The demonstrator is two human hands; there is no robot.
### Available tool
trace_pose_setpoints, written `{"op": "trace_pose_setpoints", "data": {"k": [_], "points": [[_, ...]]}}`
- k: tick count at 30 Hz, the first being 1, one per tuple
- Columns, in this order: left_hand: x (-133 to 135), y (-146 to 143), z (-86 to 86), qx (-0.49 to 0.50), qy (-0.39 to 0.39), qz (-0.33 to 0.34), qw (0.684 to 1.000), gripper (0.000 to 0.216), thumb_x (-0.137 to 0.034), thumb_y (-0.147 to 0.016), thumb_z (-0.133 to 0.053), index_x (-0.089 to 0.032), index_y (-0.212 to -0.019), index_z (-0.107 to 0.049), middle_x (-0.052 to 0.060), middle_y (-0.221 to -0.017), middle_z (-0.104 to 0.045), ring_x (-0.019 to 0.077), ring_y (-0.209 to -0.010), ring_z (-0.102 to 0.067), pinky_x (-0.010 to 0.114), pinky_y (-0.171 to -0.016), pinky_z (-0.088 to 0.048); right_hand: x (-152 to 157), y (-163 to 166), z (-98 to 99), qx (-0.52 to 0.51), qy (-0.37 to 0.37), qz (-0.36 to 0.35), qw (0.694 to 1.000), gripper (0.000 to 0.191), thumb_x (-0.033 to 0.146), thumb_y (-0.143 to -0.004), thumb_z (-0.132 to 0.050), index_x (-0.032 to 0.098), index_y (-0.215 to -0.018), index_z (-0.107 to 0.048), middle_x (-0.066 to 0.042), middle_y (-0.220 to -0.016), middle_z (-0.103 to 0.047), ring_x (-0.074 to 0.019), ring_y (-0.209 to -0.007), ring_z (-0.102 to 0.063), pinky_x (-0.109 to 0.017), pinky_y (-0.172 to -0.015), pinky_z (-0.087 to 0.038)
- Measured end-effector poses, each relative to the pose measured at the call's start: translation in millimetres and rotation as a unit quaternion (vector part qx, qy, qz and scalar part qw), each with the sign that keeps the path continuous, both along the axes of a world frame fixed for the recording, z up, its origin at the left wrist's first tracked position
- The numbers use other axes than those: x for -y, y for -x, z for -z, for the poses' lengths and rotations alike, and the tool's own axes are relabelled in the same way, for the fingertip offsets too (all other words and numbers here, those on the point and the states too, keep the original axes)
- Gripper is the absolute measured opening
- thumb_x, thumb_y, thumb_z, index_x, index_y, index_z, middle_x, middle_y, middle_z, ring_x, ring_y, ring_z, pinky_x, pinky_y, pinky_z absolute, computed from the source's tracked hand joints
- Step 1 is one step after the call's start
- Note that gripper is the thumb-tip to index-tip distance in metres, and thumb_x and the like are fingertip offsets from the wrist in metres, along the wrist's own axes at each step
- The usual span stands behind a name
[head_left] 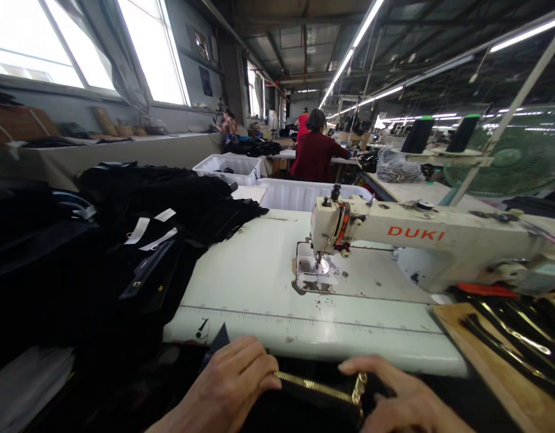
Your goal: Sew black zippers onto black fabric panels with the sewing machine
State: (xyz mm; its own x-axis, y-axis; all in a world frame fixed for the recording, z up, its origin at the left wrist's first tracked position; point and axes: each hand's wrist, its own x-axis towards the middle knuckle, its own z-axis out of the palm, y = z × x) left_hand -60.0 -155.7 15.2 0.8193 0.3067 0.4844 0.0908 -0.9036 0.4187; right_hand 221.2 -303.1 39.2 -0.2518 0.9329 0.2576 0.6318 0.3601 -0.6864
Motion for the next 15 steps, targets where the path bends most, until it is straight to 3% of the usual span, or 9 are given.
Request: {"op": "trace_pose_setpoints", "data": {"k": [3, 5, 7, 9, 15], "points": [[7.3, -8.2, -4.9, -0.034, -0.034, -0.011, 0.999, 0.029, -0.024, -0.107, -0.039, -0.017, -0.091, -0.061, 0.004, -0.079, -0.059, 0.0188, -0.069, -0.054, 0.028, -0.065, -0.044, -4.5, 7.4, -5.8, 0.029, -0.044, 0.127, 0.991, 0.029, 0.038, -0.104, -0.045, 0.030, -0.118, -0.069, -0.010, -0.126, -0.062, -0.0262, -0.115, -0.061, -0.038, -0.095, -0.052], [11.0, -13.6, -6.8, -0.044, -0.072, -0.021, 0.996, 0.031, -0.025, -0.107, -0.039, -0.018, -0.089, -0.062, 0.004, -0.077, -0.059, 0.0193, -0.069, -0.055, 0.030, -0.067, -0.045, -15.4, 26.5, 5.1, 0.072, -0.069, 0.120, 0.988, 0.040, 0.046, -0.099, -0.056, 0.023, -0.132, -0.060, -0.013, -0.121, -0.064, -0.0272, -0.111, -0.062, -0.037, -0.094, -0.052], [10.9, -14.9, -7.5, -0.035, -0.097, -0.031, 0.994, 0.030, -0.026, -0.107, -0.041, -0.018, -0.087, -0.062, 0.003, -0.075, -0.059, 0.0191, -0.068, -0.055, 0.030, -0.069, -0.045, -27.7, 46.4, 21.2, 0.088, -0.113, 0.062, 0.988, 0.039, 0.051, -0.102, -0.047, 0.019, -0.102, -0.070, -0.007, -0.087, -0.069, -0.0207, -0.076, -0.067, -0.027, -0.068, -0.054], [7.2, -9.8, -8.4, -0.027, -0.082, -0.029, 0.996, 0.026, -0.026, -0.106, -0.044, -0.018, -0.089, -0.062, 0.003, -0.076, -0.059, 0.0181, -0.068, -0.055, 0.029, -0.068, -0.045, -35.2, 58.7, 33.8, 0.118, -0.141, 0.049, 0.982, 0.052, 0.048, -0.108, -0.033, 0.017, -0.085, -0.068, -0.004, -0.068, -0.063, -0.0165, -0.057, -0.061, -0.024, -0.052, -0.045], [-0.6, 17.0, -12.8, -0.044, 0.042, -0.030, 0.998, 0.021, -0.028, -0.105, -0.048, -0.020, -0.092, -0.061, 0.001, -0.079, -0.059, 0.0164, -0.071, -0.055, 0.024, -0.066, -0.043, -28.3, 55.6, 37.7, 0.166, -0.158, 0.033, 0.973, 0.060, 0.043, -0.111, -0.021, 0.017, -0.076, -0.063, 0.000, -0.059, -0.059, -0.0110, -0.045, -0.056, -0.026, -0.044, -0.033]]}}
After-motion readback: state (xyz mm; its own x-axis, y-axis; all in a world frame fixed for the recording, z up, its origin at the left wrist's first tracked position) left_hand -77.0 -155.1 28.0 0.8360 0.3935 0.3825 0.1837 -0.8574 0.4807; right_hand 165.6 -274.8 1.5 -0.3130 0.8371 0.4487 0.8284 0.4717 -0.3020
